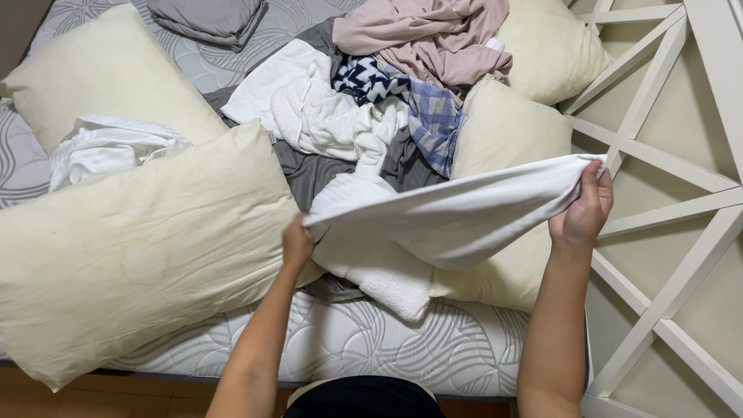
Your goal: The person folds a white towel on a bed, smoothing and aligning it into a compact rectangular shape. The person then folds a second white towel using the same method and places it beside the first.
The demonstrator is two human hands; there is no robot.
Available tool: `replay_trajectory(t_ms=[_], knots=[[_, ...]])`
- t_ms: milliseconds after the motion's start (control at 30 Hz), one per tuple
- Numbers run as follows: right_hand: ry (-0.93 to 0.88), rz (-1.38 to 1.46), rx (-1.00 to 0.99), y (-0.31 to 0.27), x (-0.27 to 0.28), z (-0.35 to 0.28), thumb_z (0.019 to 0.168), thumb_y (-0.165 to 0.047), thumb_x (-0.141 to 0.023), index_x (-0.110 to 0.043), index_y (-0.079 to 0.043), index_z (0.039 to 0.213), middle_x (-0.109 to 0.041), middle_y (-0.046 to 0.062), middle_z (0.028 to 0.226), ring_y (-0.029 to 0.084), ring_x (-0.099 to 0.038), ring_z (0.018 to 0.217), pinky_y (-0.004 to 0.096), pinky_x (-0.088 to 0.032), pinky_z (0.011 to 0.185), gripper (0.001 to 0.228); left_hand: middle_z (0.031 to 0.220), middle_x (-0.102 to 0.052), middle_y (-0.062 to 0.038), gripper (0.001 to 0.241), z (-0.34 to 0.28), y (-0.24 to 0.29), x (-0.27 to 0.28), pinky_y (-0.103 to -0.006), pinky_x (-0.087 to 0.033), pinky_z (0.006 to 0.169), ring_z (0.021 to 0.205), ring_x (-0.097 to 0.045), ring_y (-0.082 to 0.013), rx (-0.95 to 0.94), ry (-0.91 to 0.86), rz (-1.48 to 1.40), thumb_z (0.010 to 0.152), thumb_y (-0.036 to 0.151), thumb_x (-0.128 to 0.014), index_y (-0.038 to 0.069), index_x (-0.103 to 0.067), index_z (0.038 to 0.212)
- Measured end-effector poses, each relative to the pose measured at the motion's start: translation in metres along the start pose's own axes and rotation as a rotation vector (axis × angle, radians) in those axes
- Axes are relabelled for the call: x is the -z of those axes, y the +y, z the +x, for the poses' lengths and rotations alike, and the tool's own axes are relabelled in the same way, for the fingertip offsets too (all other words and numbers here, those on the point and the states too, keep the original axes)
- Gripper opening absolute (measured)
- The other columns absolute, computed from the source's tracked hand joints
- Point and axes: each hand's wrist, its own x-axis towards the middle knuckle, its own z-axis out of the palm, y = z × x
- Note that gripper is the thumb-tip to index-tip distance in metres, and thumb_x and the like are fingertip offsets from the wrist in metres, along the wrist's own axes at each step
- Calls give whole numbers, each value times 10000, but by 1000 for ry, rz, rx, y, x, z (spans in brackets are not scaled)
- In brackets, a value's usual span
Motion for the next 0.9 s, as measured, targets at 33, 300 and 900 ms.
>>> replay_trajectory(t_ms=[33, 300, 900], knots=[[130, 21, 14, 4, 2, 3, 1177, -224, -629, -659, -46, 1135, -677, 66, 1085, 162, -633, 1000, 334, -544, 982, 185, 1012, -675, -215, 284, 12, 6, 15, -514, -487, 911, 997, -627, -417, -59, 210, -21, 922, 8, -550, 66, -672, 1173], [434, -1153, 398, 94, 54, -12, 952, 27, -693, -613, -34, 1306, -699, 122, 1250, 206, -692, 1122, 336, -554, 998, 368, 999, -606, -173, 132, 38, 167, 141, -443, -490, 796, 926, -591, -348, -290, 539, -171, 1030, 82, -651, 48, -735, 1125], [-442, -1087, -243, 231, -80, -127, 839, -236, -780, -710, -35, 1176, -754, 192, 1079, 315, -747, 988, 375, -563, 867, 398, 1269, -571, -158, 325, -7, -5, 61, -474, -488, 974, 1204, -546, -368, 107, 181, 252, 933, 158, -702, 96, -588, 1232]])
